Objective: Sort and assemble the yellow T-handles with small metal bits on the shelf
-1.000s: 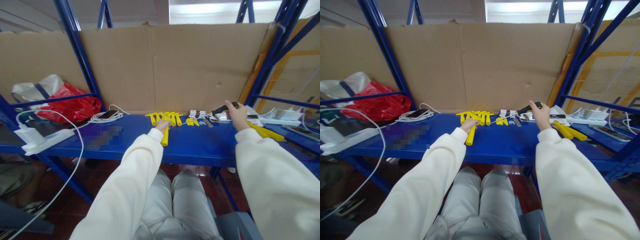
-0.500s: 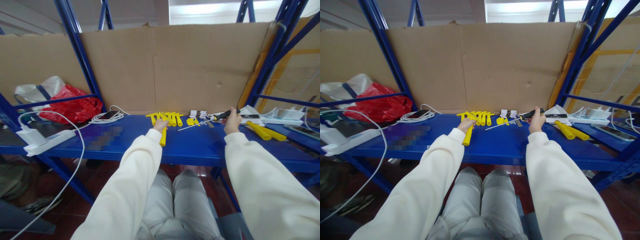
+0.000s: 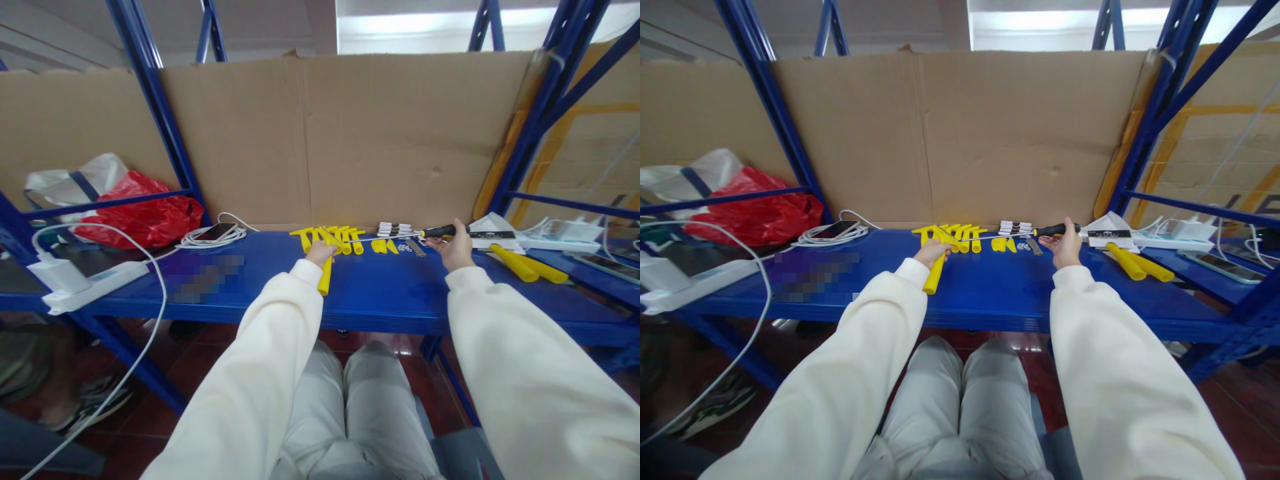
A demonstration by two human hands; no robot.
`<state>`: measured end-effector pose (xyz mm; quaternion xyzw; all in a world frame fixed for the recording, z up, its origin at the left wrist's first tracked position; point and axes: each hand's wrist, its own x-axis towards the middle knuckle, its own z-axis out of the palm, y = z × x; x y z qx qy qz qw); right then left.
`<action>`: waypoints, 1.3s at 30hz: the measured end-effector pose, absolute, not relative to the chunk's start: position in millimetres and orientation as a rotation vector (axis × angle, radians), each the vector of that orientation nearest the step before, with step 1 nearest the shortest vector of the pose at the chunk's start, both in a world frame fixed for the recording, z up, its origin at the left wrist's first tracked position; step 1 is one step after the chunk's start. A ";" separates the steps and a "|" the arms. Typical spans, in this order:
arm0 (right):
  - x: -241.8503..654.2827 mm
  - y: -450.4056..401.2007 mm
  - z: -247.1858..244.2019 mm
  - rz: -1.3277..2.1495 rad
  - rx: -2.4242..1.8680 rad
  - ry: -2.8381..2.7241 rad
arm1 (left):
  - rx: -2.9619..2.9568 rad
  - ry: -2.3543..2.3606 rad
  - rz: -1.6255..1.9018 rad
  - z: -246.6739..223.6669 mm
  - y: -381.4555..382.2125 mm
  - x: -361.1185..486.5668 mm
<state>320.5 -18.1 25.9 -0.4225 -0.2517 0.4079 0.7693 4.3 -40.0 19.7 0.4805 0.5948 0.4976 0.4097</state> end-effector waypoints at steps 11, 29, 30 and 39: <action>315.1 -22.0 27.3 0.939 -0.898 -0.591 | 1.220 1.472 1.220 19.8 -40.2 5.5; 317.5 -19.5 25.1 0.950 -0.899 -0.584 | 1.216 1.438 1.225 17.0 -36.3 4.6; 317.9 -19.1 24.9 0.949 -0.898 -0.596 | 1.218 1.445 1.223 16.7 -35.7 4.3; 317.2 -16.7 24.5 0.939 -0.896 -0.577 | 1.256 1.463 1.193 17.6 -35.4 4.8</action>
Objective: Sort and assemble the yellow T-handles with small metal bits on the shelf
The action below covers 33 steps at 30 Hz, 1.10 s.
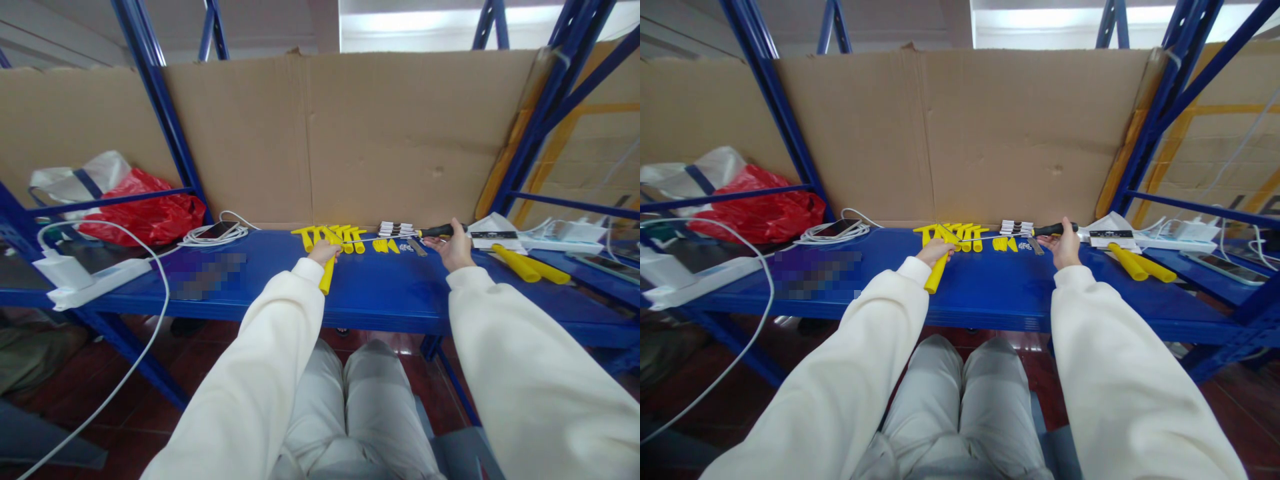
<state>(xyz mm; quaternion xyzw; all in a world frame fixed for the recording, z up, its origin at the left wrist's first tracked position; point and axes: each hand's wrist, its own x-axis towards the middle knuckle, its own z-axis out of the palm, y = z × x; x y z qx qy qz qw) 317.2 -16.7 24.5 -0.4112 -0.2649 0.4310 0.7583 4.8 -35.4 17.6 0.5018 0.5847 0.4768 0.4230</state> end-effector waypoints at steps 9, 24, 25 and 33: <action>315.9 -18.3 25.4 0.939 -0.900 -0.572 | 1.257 1.451 1.196 19.9 -40.6 6.4; 315.7 -13.6 22.8 0.993 -0.774 -0.484 | 1.246 1.421 1.198 18.8 -37.1 5.2; 315.8 -13.6 22.7 0.995 -0.772 -0.482 | 1.246 1.423 1.198 18.8 -37.2 5.3; 314.8 -15.3 25.3 0.970 -0.829 -0.470 | 1.283 1.460 1.176 19.0 -38.7 5.8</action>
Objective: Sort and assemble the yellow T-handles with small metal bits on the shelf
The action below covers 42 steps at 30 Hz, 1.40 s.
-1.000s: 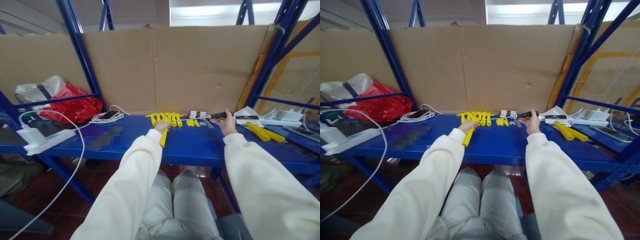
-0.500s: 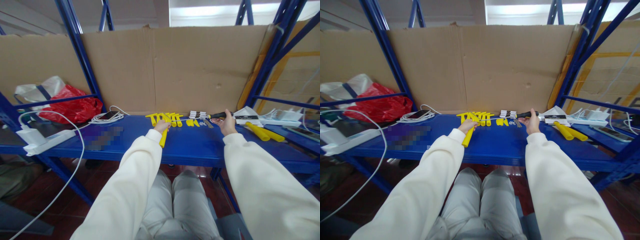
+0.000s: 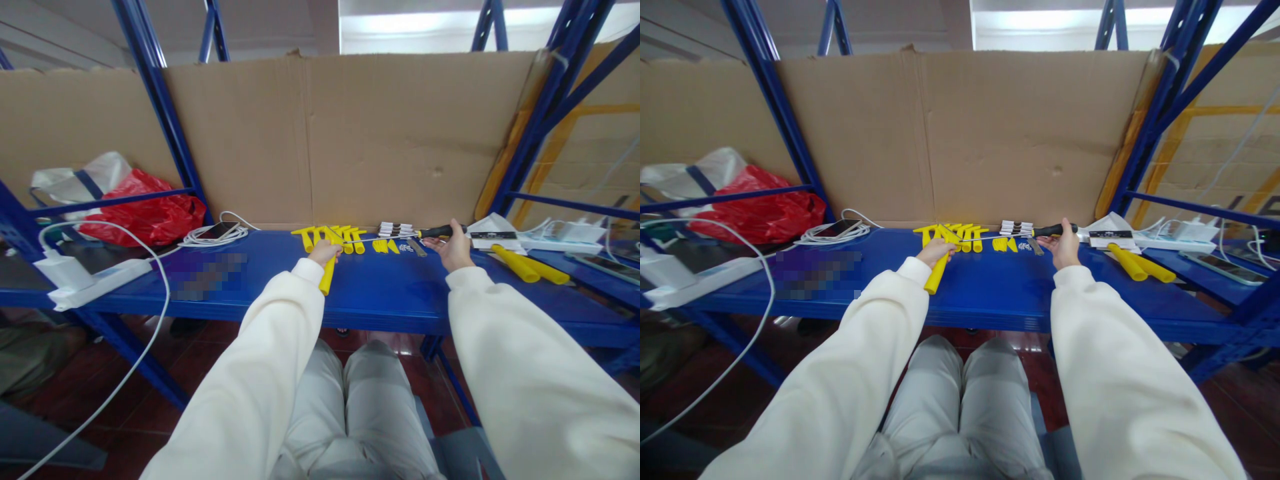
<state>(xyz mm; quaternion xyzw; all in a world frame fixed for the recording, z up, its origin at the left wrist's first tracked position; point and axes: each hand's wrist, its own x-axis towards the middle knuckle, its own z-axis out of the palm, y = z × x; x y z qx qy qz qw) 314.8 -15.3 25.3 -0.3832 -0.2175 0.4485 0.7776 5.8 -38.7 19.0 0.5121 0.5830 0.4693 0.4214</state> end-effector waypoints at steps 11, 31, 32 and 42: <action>314.7 -15.6 25.5 0.975 -0.843 -0.475 | 1.268 1.462 1.195 21.9 -43.7 8.5; 313.7 -17.8 25.8 0.983 -0.815 -0.465 | 1.270 1.456 1.194 19.6 -39.6 5.9; 313.2 -18.3 26.1 0.981 -0.821 -0.460 | 1.270 1.460 1.192 19.3 -39.0 5.5; 312.0 -18.5 26.7 0.983 -0.810 -0.456 | 1.277 1.475 1.195 18.8 -39.2 5.6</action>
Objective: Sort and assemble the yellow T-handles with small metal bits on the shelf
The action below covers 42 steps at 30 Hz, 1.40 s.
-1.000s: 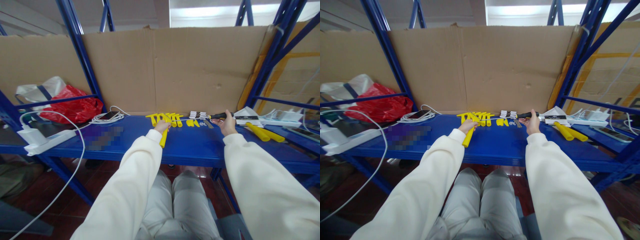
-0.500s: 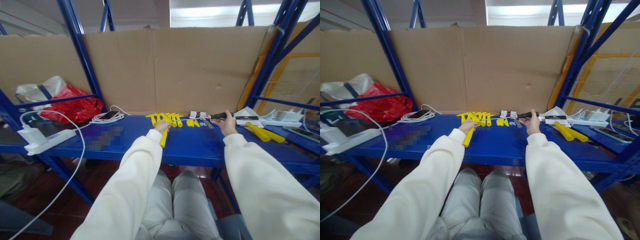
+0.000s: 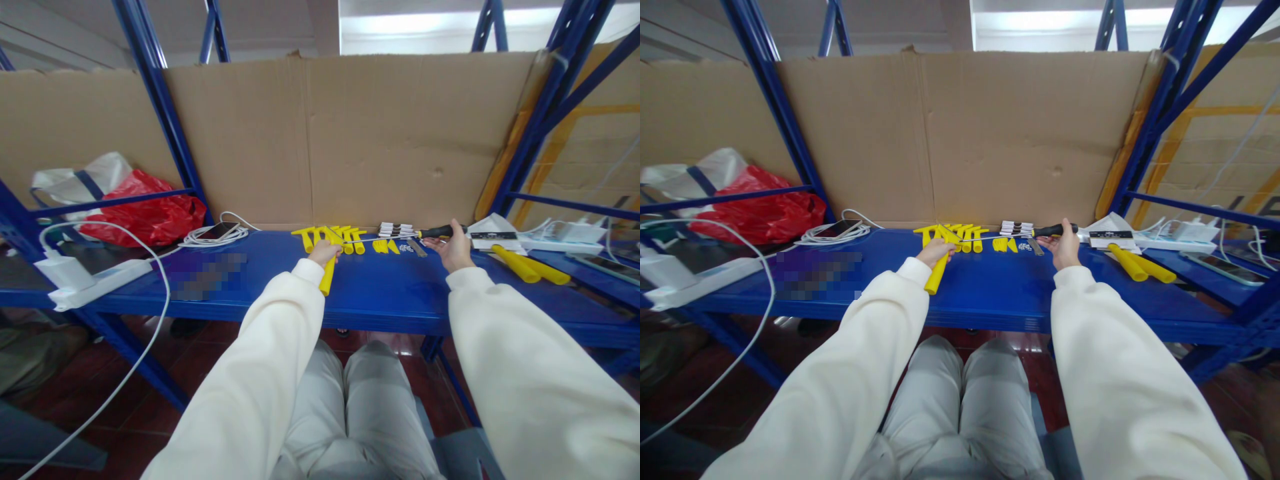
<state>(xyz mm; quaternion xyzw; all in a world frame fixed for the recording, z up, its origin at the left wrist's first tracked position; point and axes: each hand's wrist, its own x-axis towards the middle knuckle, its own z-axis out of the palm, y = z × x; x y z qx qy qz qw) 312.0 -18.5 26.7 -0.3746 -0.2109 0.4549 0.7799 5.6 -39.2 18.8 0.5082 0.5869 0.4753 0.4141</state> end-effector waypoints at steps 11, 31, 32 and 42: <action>312.8 -19.9 27.1 0.973 -0.813 -0.483 | 1.255 1.445 1.196 21.2 -41.2 7.5; 315.0 -20.2 26.8 0.999 -0.858 -0.577 | 1.286 1.512 1.229 23.0 -46.1 8.0; 315.4 -21.3 27.7 1.013 -0.867 -0.577 | 1.286 1.518 1.230 22.9 -46.1 8.0; 314.3 -24.5 31.7 0.998 -0.861 -0.613 | 1.301 1.571 1.235 22.8 -45.6 5.7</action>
